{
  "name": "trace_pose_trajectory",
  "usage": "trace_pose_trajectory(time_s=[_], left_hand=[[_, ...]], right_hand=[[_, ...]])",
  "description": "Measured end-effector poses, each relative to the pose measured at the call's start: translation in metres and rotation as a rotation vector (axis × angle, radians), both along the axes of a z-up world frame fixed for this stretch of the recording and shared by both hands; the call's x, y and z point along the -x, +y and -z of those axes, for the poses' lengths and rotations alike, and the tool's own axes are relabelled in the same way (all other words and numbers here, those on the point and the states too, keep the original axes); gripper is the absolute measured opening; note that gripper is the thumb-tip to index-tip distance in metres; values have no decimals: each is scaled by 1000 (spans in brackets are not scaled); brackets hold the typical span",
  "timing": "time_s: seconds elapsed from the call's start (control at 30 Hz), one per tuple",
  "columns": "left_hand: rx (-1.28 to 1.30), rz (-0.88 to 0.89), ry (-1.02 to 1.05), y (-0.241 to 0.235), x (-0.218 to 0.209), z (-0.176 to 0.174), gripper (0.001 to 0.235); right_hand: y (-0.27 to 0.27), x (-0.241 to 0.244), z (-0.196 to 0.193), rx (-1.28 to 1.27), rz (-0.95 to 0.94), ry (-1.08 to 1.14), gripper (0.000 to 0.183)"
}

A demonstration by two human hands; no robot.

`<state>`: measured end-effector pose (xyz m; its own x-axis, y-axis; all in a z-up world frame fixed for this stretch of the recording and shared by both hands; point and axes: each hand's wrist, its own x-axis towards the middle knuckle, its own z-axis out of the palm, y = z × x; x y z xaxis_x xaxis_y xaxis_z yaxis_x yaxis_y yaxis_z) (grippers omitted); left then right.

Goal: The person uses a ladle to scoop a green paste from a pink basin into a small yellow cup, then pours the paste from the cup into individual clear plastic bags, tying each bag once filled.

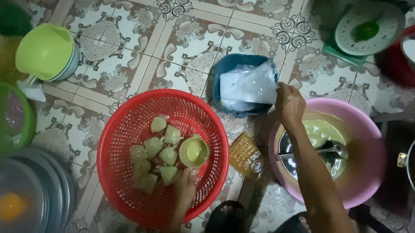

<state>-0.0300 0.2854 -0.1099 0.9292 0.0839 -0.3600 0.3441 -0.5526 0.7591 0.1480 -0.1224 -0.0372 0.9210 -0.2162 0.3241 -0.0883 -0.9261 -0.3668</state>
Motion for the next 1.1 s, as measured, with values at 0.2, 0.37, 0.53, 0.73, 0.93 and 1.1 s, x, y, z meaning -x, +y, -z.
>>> trace_pose_trajectory(time_s=[0.2, 0.37, 0.53, 0.73, 0.93, 1.1], left_hand=[[-40, 90, -212, 4, 3, 9, 28], [5, 13, -73, 3, 4, -1, 35], [14, 21, -63, 3, 8, -4, 22], [-49, 14, 148, 7, 8, -61, 51], [-419, 190, 278, -9, 2, -164, 39], [268, 192, 55, -65, -17, -254, 27]], right_hand=[[-5, -9, 14, 62, -24, -91, 22], [14, -14, -34, -313, 61, -80, 34], [13, -22, -29, -283, -64, -26, 36], [22, -29, -67, -722, -40, 32, 16], [34, -24, -108, -533, -66, -12, 16], [65, 17, -168, -622, -206, 100, 16]])
